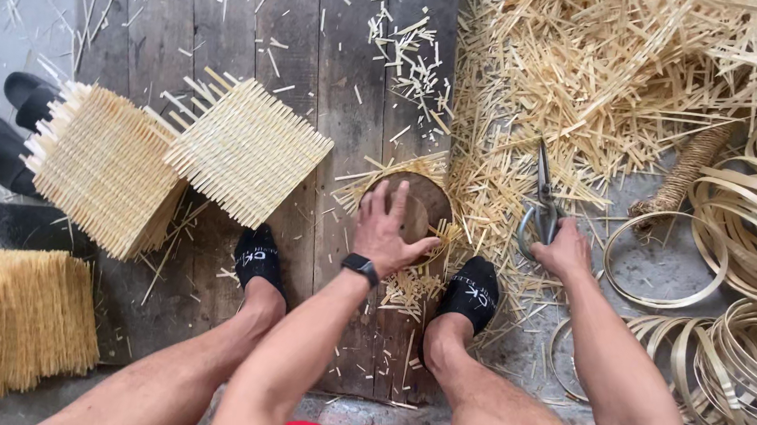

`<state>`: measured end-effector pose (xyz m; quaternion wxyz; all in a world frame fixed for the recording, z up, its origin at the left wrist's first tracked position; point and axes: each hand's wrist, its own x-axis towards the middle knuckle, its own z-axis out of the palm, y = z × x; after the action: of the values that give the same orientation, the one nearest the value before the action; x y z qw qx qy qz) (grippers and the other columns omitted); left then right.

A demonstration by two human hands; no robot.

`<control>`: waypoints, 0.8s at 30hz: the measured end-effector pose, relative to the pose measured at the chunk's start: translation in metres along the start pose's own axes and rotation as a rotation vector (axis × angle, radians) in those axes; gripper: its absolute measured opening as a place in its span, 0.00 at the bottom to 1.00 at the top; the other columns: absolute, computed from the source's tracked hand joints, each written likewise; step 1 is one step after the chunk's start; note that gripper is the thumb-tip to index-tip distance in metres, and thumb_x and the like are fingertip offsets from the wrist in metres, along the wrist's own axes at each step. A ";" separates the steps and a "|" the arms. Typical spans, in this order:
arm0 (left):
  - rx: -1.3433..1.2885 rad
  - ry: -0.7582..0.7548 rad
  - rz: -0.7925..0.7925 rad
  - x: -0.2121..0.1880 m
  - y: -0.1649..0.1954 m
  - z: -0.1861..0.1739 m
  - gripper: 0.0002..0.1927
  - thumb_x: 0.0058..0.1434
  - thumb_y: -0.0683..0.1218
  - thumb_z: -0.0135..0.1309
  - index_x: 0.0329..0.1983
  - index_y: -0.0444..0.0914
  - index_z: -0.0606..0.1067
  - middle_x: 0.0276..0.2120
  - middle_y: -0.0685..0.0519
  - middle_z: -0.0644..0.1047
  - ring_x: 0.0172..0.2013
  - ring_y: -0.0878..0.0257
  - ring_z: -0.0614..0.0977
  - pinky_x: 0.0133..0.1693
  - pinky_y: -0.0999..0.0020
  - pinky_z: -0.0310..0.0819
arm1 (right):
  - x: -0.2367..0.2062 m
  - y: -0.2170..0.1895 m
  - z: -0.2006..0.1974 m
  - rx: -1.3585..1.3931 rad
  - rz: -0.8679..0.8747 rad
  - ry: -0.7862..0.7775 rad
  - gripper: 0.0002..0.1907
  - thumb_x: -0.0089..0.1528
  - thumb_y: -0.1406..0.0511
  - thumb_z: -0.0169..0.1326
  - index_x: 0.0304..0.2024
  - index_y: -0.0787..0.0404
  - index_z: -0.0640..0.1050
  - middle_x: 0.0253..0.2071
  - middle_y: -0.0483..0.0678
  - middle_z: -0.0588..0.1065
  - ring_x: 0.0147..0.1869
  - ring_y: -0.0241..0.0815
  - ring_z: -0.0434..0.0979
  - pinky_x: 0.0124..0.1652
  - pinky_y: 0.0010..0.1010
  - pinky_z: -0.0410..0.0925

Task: The person sits on the floor and repeatedly trims the edges of woven bamboo mats using shears. They place a circular wooden template over the mat, cut around it, and then remove the template to reveal a circular basket. The process is repeated for multiple mats.

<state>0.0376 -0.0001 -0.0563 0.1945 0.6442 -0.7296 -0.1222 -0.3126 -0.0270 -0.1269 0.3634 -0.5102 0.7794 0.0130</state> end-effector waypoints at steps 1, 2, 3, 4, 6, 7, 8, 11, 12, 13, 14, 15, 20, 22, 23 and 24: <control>0.012 -0.035 -0.067 0.005 0.008 0.002 0.57 0.37 0.68 0.69 0.68 0.41 0.64 0.57 0.38 0.65 0.55 0.39 0.67 0.52 0.40 0.67 | 0.002 0.000 -0.004 0.004 0.033 -0.081 0.27 0.54 0.61 0.66 0.52 0.69 0.78 0.41 0.57 0.80 0.48 0.54 0.82 0.52 0.41 0.73; 0.025 -0.073 -0.134 0.007 0.014 0.003 0.54 0.39 0.65 0.69 0.69 0.44 0.65 0.57 0.42 0.66 0.55 0.42 0.67 0.51 0.42 0.68 | 0.001 0.000 -0.006 0.008 0.067 -0.163 0.24 0.54 0.60 0.66 0.48 0.70 0.82 0.39 0.55 0.81 0.46 0.51 0.83 0.51 0.40 0.74; 0.038 -0.109 -0.197 0.009 0.018 0.003 0.52 0.41 0.63 0.69 0.70 0.48 0.65 0.57 0.46 0.66 0.56 0.45 0.68 0.50 0.45 0.69 | -0.003 0.001 -0.009 0.159 0.044 -0.217 0.25 0.53 0.60 0.66 0.49 0.68 0.80 0.37 0.53 0.80 0.43 0.49 0.82 0.47 0.39 0.73; 0.026 -0.107 -0.166 0.008 0.021 0.002 0.51 0.39 0.62 0.69 0.69 0.49 0.66 0.56 0.47 0.67 0.55 0.45 0.68 0.50 0.46 0.69 | -0.009 0.004 -0.013 0.306 0.020 -0.271 0.26 0.52 0.60 0.66 0.49 0.66 0.78 0.35 0.51 0.80 0.40 0.46 0.81 0.44 0.38 0.72; 0.002 -0.102 -0.098 0.006 0.020 -0.002 0.50 0.36 0.61 0.69 0.67 0.50 0.67 0.55 0.48 0.67 0.54 0.47 0.68 0.50 0.47 0.69 | -0.024 0.006 -0.014 0.378 0.006 -0.266 0.29 0.50 0.57 0.68 0.47 0.66 0.76 0.32 0.50 0.79 0.36 0.44 0.79 0.39 0.38 0.72; -0.004 -0.091 -0.072 0.005 0.019 -0.003 0.50 0.37 0.61 0.68 0.67 0.51 0.67 0.55 0.48 0.67 0.54 0.47 0.68 0.50 0.47 0.69 | -0.036 0.008 -0.011 0.296 0.021 -0.221 0.30 0.50 0.55 0.70 0.44 0.68 0.75 0.31 0.52 0.78 0.34 0.45 0.78 0.38 0.40 0.73; -0.008 -0.080 -0.048 0.005 0.017 -0.004 0.49 0.38 0.61 0.68 0.67 0.51 0.68 0.55 0.48 0.67 0.54 0.48 0.68 0.50 0.47 0.70 | -0.047 0.008 -0.008 0.214 0.034 -0.178 0.32 0.49 0.53 0.72 0.42 0.70 0.74 0.30 0.53 0.76 0.32 0.47 0.77 0.37 0.41 0.74; 0.022 -0.197 -0.035 0.008 0.011 -0.003 0.51 0.37 0.62 0.68 0.68 0.51 0.67 0.57 0.47 0.67 0.54 0.47 0.68 0.50 0.46 0.69 | -0.076 0.004 0.001 0.005 0.012 -0.176 0.30 0.62 0.46 0.58 0.44 0.68 0.76 0.36 0.60 0.79 0.41 0.52 0.78 0.46 0.44 0.72; 0.038 -0.260 -0.040 0.008 0.010 -0.003 0.52 0.36 0.62 0.69 0.68 0.51 0.66 0.57 0.47 0.67 0.54 0.46 0.67 0.50 0.46 0.68 | -0.082 0.003 0.000 -0.024 -0.065 -0.162 0.30 0.60 0.46 0.58 0.45 0.66 0.76 0.40 0.59 0.77 0.46 0.53 0.76 0.48 0.44 0.70; 0.026 -0.254 -0.035 0.008 0.011 -0.001 0.52 0.38 0.63 0.68 0.70 0.50 0.65 0.59 0.46 0.66 0.57 0.46 0.66 0.53 0.45 0.66 | -0.087 -0.001 0.000 -0.059 -0.146 -0.159 0.30 0.59 0.45 0.58 0.47 0.64 0.76 0.44 0.59 0.75 0.50 0.54 0.73 0.51 0.44 0.68; 0.016 -0.244 -0.028 0.005 0.013 0.000 0.53 0.39 0.63 0.68 0.71 0.49 0.63 0.61 0.45 0.65 0.59 0.46 0.65 0.56 0.44 0.64 | -0.091 -0.006 0.002 -0.093 -0.231 -0.153 0.31 0.57 0.45 0.59 0.48 0.63 0.75 0.48 0.59 0.73 0.55 0.54 0.71 0.54 0.44 0.66; 0.006 -0.225 -0.013 0.003 0.014 0.002 0.54 0.41 0.63 0.68 0.73 0.48 0.62 0.62 0.45 0.64 0.62 0.46 0.64 0.59 0.43 0.62 | -0.092 -0.015 0.005 -0.144 -0.269 -0.126 0.34 0.57 0.43 0.58 0.50 0.64 0.74 0.49 0.59 0.72 0.55 0.55 0.70 0.54 0.44 0.66; -0.145 0.035 -0.482 -0.017 0.044 0.025 0.56 0.46 0.65 0.70 0.74 0.45 0.56 0.67 0.36 0.56 0.67 0.37 0.56 0.63 0.36 0.52 | -0.085 -0.061 0.028 -0.284 -0.384 0.074 0.33 0.57 0.45 0.57 0.50 0.66 0.74 0.46 0.61 0.72 0.53 0.59 0.71 0.52 0.47 0.68; -0.133 0.044 -0.489 -0.020 0.046 0.033 0.55 0.47 0.63 0.70 0.74 0.46 0.57 0.68 0.35 0.55 0.66 0.36 0.56 0.63 0.37 0.53 | -0.077 -0.065 0.025 -0.391 -0.294 -0.028 0.29 0.59 0.48 0.55 0.47 0.66 0.74 0.46 0.59 0.73 0.51 0.54 0.74 0.47 0.46 0.72; -0.129 0.045 -0.475 -0.021 0.046 0.036 0.54 0.47 0.62 0.70 0.74 0.46 0.57 0.67 0.36 0.55 0.66 0.36 0.56 0.63 0.37 0.54 | -0.073 -0.065 0.023 -0.441 -0.248 -0.077 0.26 0.61 0.49 0.54 0.46 0.66 0.74 0.45 0.59 0.73 0.50 0.52 0.75 0.45 0.45 0.73; -0.125 0.046 -0.463 -0.021 0.044 0.037 0.53 0.47 0.60 0.70 0.74 0.46 0.58 0.67 0.36 0.56 0.66 0.36 0.57 0.63 0.37 0.54 | -0.069 -0.062 0.019 -0.473 -0.283 -0.063 0.25 0.63 0.49 0.52 0.44 0.65 0.74 0.43 0.57 0.74 0.47 0.51 0.76 0.42 0.45 0.74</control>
<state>-0.0160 0.0244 -0.0738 0.2173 0.7835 -0.5490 -0.1938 -0.2371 0.0053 -0.0791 0.2564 -0.6841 0.6640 0.1597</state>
